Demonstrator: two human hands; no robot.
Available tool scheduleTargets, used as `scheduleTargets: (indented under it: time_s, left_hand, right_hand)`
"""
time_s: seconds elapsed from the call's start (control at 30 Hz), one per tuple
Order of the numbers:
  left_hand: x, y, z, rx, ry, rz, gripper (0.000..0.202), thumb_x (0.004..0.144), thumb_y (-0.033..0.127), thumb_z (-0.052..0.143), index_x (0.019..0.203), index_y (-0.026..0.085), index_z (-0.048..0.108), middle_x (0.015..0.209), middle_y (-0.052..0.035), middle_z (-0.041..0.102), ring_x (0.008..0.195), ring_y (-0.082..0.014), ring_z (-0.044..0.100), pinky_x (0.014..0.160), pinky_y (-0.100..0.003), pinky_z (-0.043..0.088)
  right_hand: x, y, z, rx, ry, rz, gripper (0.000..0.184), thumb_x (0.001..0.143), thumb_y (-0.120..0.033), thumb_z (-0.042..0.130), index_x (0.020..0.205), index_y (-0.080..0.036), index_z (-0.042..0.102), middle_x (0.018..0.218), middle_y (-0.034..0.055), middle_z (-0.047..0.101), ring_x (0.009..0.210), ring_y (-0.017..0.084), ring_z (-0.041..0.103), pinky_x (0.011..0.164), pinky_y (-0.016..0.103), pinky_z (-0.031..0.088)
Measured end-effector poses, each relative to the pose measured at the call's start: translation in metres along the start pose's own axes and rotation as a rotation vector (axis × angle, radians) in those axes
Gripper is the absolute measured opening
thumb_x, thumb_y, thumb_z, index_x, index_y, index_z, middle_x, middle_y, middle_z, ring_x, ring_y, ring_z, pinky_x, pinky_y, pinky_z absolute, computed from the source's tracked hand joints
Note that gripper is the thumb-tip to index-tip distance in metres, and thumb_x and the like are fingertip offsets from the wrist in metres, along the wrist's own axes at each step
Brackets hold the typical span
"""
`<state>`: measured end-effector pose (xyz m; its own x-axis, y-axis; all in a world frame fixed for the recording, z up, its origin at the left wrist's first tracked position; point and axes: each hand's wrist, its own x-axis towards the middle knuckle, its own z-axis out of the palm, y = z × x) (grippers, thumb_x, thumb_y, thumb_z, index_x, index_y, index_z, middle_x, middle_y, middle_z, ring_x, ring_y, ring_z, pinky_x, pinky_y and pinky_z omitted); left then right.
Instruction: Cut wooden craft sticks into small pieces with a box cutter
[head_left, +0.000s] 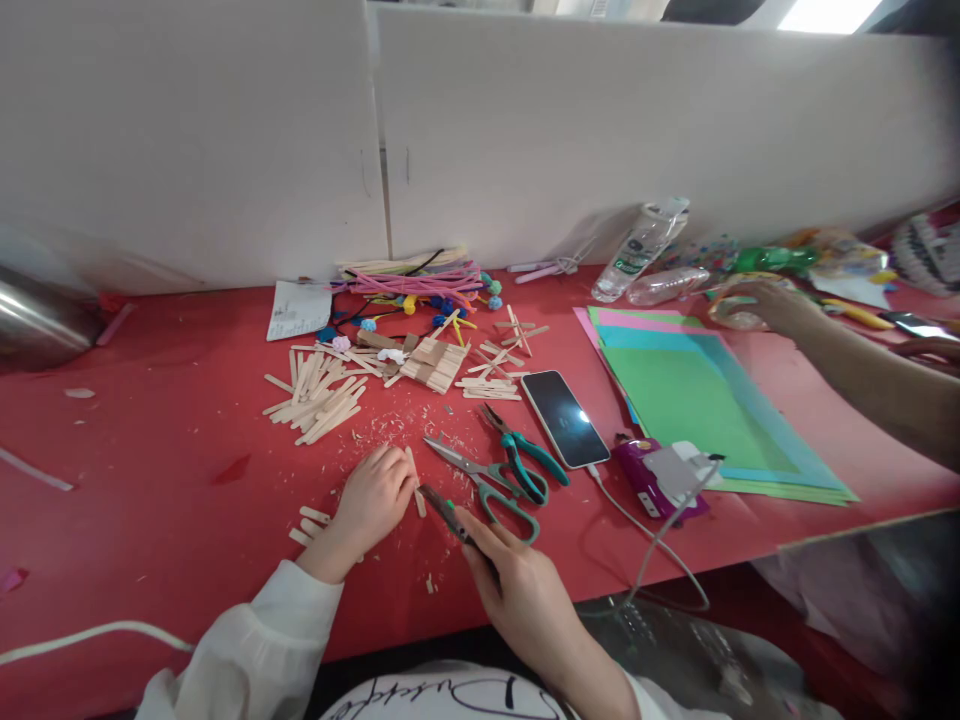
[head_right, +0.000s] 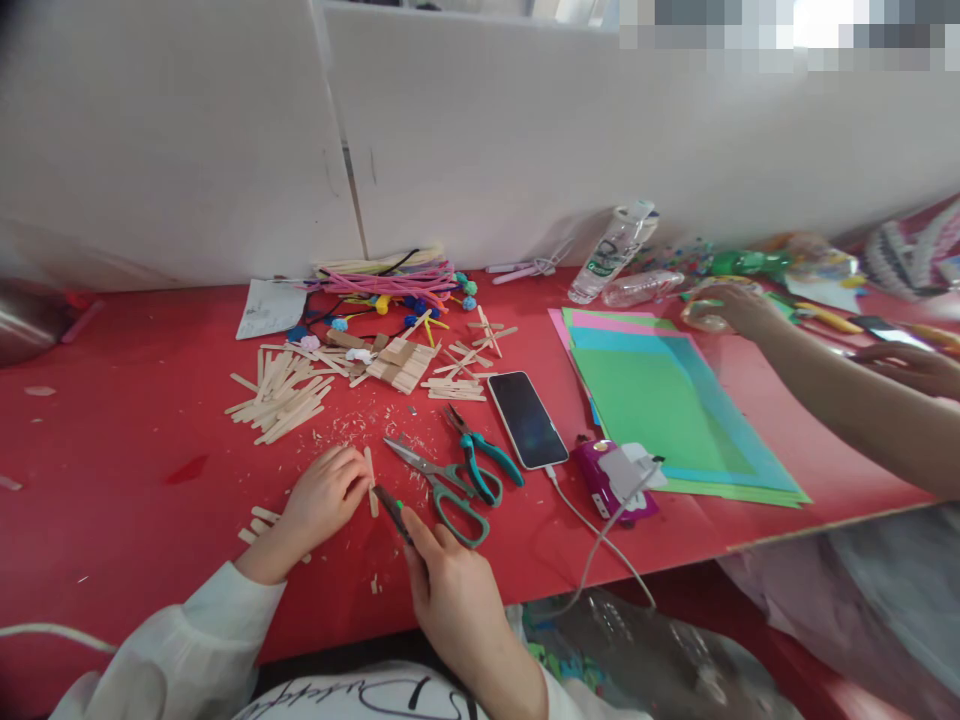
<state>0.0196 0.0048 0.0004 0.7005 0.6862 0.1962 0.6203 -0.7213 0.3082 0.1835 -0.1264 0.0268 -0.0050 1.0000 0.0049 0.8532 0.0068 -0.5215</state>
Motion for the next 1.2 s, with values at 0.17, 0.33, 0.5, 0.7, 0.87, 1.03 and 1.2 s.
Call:
scheduleTargets:
  time_s: [0.17,0.33,0.5,0.7,0.87,1.03,1.2]
  left_hand:
    - [0.001,-0.002,0.003,-0.031,0.018,-0.015,0.024,0.087,0.011,0.041,0.069,0.02,0.053,0.076,-0.0035,0.056,0.077,-0.0199,0.051,0.076,-0.035,0.044]
    - [0.003,-0.004,0.0,-0.084,0.002,-0.016,0.022,0.085,0.01,0.042,0.068,0.02,0.052,0.075,-0.0031,0.057,0.076,-0.0195,0.051,0.073,-0.033,0.045]
    - [0.005,-0.003,-0.003,-0.13,-0.027,-0.011,0.021,0.084,0.009,0.042,0.067,0.02,0.051,0.075,-0.0037,0.057,0.079,-0.0203,0.051,0.075,-0.034,0.045]
    - [0.003,-0.001,-0.009,-0.186,-0.033,-0.013,0.02,0.084,0.011,0.041,0.068,0.021,0.05,0.077,-0.0029,0.057,0.081,-0.0196,0.051,0.076,-0.033,0.046]
    - [-0.001,-0.003,-0.008,-0.179,0.005,-0.057,0.023,0.087,0.013,0.035,0.068,0.021,0.047,0.075,-0.0027,0.055,0.077,-0.0187,0.05,0.073,-0.032,0.046]
    - [-0.003,-0.006,-0.008,-0.126,0.024,-0.096,0.029,0.089,0.021,0.037,0.06,0.022,0.043,0.066,-0.002,0.05,0.072,-0.0199,0.049,0.07,-0.035,0.045]
    - [-0.012,-0.002,-0.018,-0.12,0.0,-0.049,0.013,0.085,0.017,0.043,0.081,0.019,0.055,0.091,-0.0067,0.059,0.089,-0.0222,0.054,0.08,-0.039,0.046]
  right_hand:
    - [0.001,-0.001,-0.001,-0.053,0.005,-0.018,0.042,0.084,-0.013,0.037,0.12,-0.014,0.059,0.091,0.0119,0.071,0.071,0.022,0.07,0.057,0.028,0.055]
    - [0.002,-0.003,0.0,-0.119,0.003,-0.036,0.042,0.083,-0.014,0.039,0.12,-0.015,0.059,0.084,0.0098,0.071,0.062,0.02,0.068,0.048,0.024,0.051]
    - [0.004,-0.008,0.0,-0.194,0.001,-0.042,0.041,0.084,-0.015,0.041,0.12,-0.015,0.059,0.075,0.0066,0.068,0.054,0.02,0.067,0.041,0.024,0.046]
    - [0.008,-0.011,-0.002,-0.18,-0.035,-0.028,0.041,0.082,-0.013,0.043,0.121,-0.016,0.059,0.077,0.0073,0.069,0.058,0.02,0.067,0.045,0.024,0.048]
    - [0.007,-0.001,-0.001,0.009,-0.034,-0.016,0.039,0.085,-0.016,0.041,0.12,-0.015,0.059,0.09,0.0115,0.071,0.076,0.022,0.069,0.062,0.029,0.055]
    - [0.002,0.012,-0.005,0.25,-0.016,0.035,0.039,0.088,-0.024,0.039,0.121,-0.015,0.057,0.107,0.0116,0.069,0.097,0.023,0.065,0.08,0.032,0.053]
    - [-0.002,0.012,-0.01,0.191,0.009,0.074,0.041,0.088,-0.024,0.037,0.123,-0.013,0.056,0.103,0.0136,0.069,0.09,0.025,0.067,0.073,0.037,0.055]
